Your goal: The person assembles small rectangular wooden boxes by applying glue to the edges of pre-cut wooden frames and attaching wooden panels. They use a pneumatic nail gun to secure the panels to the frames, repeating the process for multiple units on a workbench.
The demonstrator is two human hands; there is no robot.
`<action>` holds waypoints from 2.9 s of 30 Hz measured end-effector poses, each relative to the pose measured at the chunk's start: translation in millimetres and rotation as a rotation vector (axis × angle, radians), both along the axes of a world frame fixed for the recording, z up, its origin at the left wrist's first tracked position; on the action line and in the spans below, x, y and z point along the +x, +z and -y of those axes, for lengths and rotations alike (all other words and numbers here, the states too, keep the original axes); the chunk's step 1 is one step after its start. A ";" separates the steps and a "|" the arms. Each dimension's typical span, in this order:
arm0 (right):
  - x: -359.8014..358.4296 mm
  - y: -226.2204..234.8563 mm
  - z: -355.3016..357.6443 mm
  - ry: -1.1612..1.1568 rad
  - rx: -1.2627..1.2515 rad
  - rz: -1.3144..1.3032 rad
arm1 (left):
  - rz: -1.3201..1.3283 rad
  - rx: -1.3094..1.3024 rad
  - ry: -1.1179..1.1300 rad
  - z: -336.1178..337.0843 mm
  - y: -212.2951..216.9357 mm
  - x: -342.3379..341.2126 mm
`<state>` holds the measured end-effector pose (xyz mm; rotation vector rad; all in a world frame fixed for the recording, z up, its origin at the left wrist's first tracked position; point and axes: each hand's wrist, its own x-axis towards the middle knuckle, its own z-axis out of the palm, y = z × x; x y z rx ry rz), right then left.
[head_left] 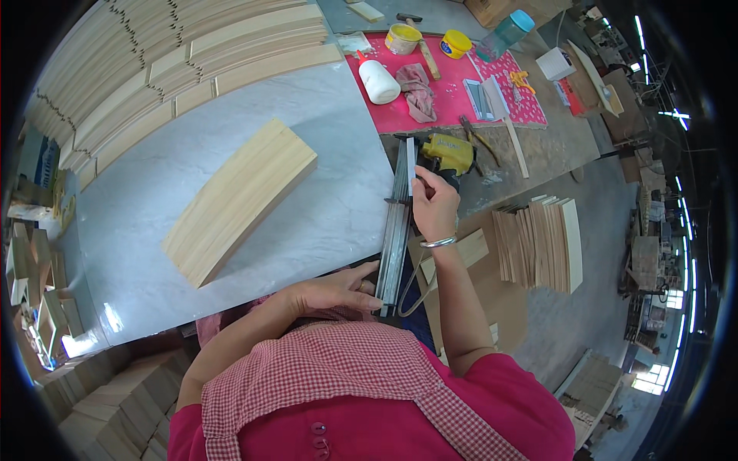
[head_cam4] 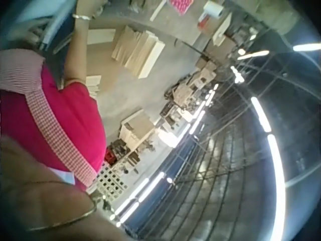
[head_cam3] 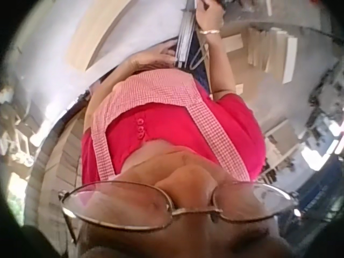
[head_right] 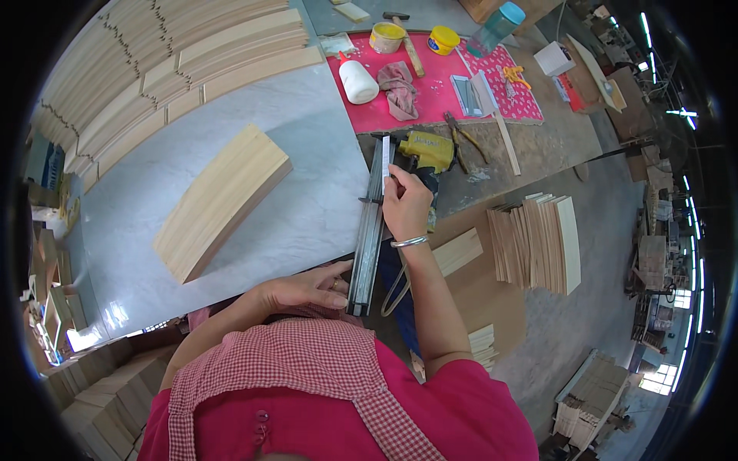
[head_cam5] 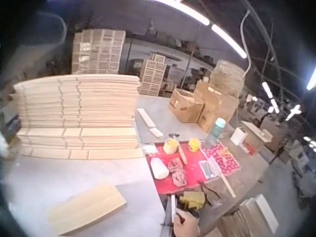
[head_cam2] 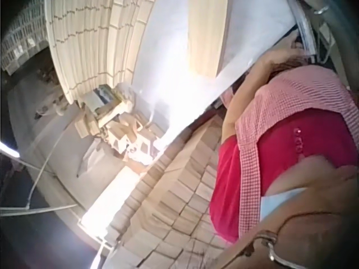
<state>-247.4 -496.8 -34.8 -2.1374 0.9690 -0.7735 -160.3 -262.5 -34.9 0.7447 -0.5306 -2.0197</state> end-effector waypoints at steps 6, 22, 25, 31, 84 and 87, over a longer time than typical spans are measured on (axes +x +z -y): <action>0.9 -6.6 0.2 0.039 0.009 -0.012 | 0.044 -0.041 0.002 2.0 4.9 0.4; 5.5 -2.6 -0.9 0.154 -0.145 -0.195 | 0.097 -0.077 -0.008 1.9 -15.7 -5.2; 6.9 5.4 -4.0 0.179 -0.216 -0.275 | 0.102 -0.069 -0.013 2.0 -14.1 -4.7; 7.1 4.7 6.5 0.204 -0.310 -0.268 | 0.289 -0.018 0.020 -1.3 19.5 -7.2; 152.6 167.5 -241.1 1.078 -0.152 -0.570 | 0.950 0.293 1.455 -214.2 1.3 85.9; 156.4 167.7 -243.2 1.090 -0.162 -0.572 | 0.939 0.288 1.459 -214.6 2.1 86.2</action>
